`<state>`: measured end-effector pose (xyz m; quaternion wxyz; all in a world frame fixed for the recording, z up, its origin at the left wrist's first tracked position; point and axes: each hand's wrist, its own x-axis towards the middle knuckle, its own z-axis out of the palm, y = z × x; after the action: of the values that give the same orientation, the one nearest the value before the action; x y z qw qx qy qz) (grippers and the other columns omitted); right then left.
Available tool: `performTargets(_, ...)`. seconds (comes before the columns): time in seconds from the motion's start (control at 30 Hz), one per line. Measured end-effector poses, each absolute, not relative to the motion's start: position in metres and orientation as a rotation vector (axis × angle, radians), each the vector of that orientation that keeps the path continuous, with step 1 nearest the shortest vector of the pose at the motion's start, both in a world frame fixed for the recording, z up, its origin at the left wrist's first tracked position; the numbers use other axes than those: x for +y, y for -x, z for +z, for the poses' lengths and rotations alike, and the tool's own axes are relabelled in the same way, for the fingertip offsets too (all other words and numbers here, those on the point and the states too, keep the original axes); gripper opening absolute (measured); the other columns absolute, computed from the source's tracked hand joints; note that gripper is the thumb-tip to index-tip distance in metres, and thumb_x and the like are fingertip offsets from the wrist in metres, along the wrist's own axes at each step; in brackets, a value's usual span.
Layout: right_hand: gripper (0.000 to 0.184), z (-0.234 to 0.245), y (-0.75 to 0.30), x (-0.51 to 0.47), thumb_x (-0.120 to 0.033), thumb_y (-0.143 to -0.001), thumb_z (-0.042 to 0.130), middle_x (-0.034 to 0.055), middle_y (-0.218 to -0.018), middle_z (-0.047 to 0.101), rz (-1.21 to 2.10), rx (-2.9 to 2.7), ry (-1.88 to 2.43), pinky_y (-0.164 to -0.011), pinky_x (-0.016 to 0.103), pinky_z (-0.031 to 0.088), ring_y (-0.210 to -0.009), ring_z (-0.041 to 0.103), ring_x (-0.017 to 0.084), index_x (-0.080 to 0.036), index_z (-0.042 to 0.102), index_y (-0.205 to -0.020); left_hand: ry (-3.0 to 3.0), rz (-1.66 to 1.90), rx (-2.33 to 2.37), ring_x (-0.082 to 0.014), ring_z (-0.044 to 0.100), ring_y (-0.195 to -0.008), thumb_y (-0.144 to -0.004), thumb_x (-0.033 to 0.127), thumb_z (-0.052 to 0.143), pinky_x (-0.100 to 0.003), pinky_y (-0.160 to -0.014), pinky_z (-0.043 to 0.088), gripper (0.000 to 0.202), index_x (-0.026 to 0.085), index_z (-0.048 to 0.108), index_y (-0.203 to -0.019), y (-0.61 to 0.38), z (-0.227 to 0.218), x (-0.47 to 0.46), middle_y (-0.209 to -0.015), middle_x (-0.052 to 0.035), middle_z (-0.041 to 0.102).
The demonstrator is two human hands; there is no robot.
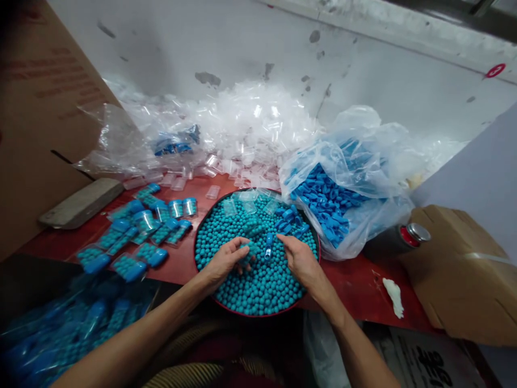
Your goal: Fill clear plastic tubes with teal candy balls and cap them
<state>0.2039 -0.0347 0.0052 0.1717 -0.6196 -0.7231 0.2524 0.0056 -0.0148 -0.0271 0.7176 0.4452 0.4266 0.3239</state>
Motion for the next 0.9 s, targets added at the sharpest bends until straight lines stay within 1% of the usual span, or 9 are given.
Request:
performTargets(0.1, 0.049, 0.003, -0.2, -0.034, -0.005, -0.076, 0.037, 0.0076, -0.127, 0.042, 0.294, -2.487, 1.676, -0.092, 0.04, 0.032, -0.115, 0.038, 0.022, -0.025, 0.047, -0.12, -0.969, 0.716, 0.931, -0.009, 0.055, -0.044, -0.071, 0.038, 0.053, -0.014, -0.035, 0.033, 0.031, 0.016, 0.043, -0.091, -0.005, -0.026, -0.015, -0.068, -0.0012, 0.061)
performTargets(0.2, 0.045, -0.004, -0.193, -0.025, -0.007, -0.077, 0.039, 0.0065, -0.13, 0.039, 0.156, -2.721, 1.613, -0.095, 0.048, 0.023, -0.123, 0.025, 0.025, -0.027, 0.048, -0.117, -0.957, 0.715, 0.935, -0.0092, 0.056, -0.045, -0.07, 0.038, 0.054, -0.014, -0.036, 0.034, 0.033, 0.016, 0.043, -0.092, -0.004, -0.023, -0.016, -0.068, -0.0014, 0.061)
performTargets(0.3, 0.029, -0.006, -0.188, -0.017, -0.013, -0.081, 0.04, 0.01, -0.117, 0.051, 0.094, -2.679, 1.631, -0.092, 0.044, 0.028, -0.116, 0.035, 0.025, -0.019, 0.056, -0.104, -0.966, 0.71, 0.946, -0.01, 0.057, -0.047, -0.07, 0.037, 0.053, -0.015, -0.038, 0.035, 0.032, 0.016, 0.042, -0.091, -0.004, -0.02, -0.018, -0.067, -0.0015, 0.061)
performTargets(0.37, 0.023, -0.004, -0.185, -0.016, -0.017, -0.082, 0.041, 0.0107, -0.099, 0.059, 0.094, -2.525, 1.737, -0.082, 0.035, 0.039, -0.099, 0.051, 0.022, -0.014, 0.056, -0.099, -0.987, 0.7, 0.942, -0.0099, 0.057, -0.047, -0.071, 0.036, 0.053, -0.015, -0.038, 0.035, 0.031, 0.016, 0.042, -0.091, -0.005, -0.02, -0.018, -0.067, -0.0013, 0.061)
performTargets(0.43, 0.023, 0.0, -0.18, -0.02, -0.022, -0.083, 0.039, 0.0089, -0.087, 0.061, 0.114, -2.378, 1.786, -0.069, 0.029, 0.043, -0.081, 0.057, 0.019, -0.014, 0.054, -0.1, -1.02, 0.685, 0.933, -0.0091, 0.056, -0.045, -0.071, 0.035, 0.052, -0.014, -0.036, 0.033, 0.029, 0.016, 0.042, -0.09, -0.006, -0.021, -0.018, -0.067, -0.0005, 0.06)
performTargets(0.5, 0.027, 0.002, -0.174, -0.027, -0.021, -0.084, 0.036, 0.0087, -0.088, 0.06, 0.136, -2.349, 1.685, -0.068, 0.028, 0.044, -0.081, 0.057, 0.018, -0.014, 0.052, -0.105, -1.06, 0.684, 0.927, -0.0077, 0.053, -0.042, -0.072, 0.034, 0.051, -0.014, -0.034, 0.032, 0.027, 0.016, 0.042, -0.091, -0.006, -0.023, -0.018, -0.066, 0.0013, 0.058)
performTargets(0.63, 0.035, 0.003, -0.162, -0.04, -0.015, -0.085, 0.032, 0.0109, -0.103, 0.057, 0.359, -2.359, 1.351, -0.079, 0.028, 0.043, -0.095, 0.053, 0.017, -0.013, 0.043, -0.118, -1.068, 0.738, 0.906, -0.0058, 0.051, -0.041, -0.075, 0.035, 0.049, -0.014, -0.034, 0.032, 0.03, 0.017, 0.042, -0.098, -0.004, -0.023, -0.018, -0.066, 0.0041, 0.052)
performTargets(0.77, 0.027, 0.006, -0.161, -0.043, -0.02, -0.085, 0.036, 0.006, -0.099, 0.058, 0.687, -2.095, 1.295, -0.08, 0.025, 0.044, -0.091, 0.055, 0.013, -0.018, 0.053, -0.105, -1.069, 0.752, 0.856, -0.0052, 0.05, -0.04, -0.075, 0.036, 0.048, -0.014, -0.033, 0.033, 0.038, 0.016, 0.041, -0.106, -0.003, -0.022, -0.02, -0.067, 0.0034, 0.052)
performTargets(0.9, 0.028, 0.007, -0.165, -0.042, -0.025, -0.083, 0.041, 0.0058, -0.1, 0.06, 0.733, -1.825, 1.456, -0.082, 0.029, 0.044, -0.092, 0.055, 0.015, -0.018, 0.054, -0.107, -1.062, 0.759, 0.833, -0.0046, 0.049, -0.04, -0.074, 0.036, 0.051, -0.013, -0.033, 0.031, 0.043, 0.015, 0.039, -0.109, -0.004, -0.021, -0.02, -0.071, 0.0013, 0.054)
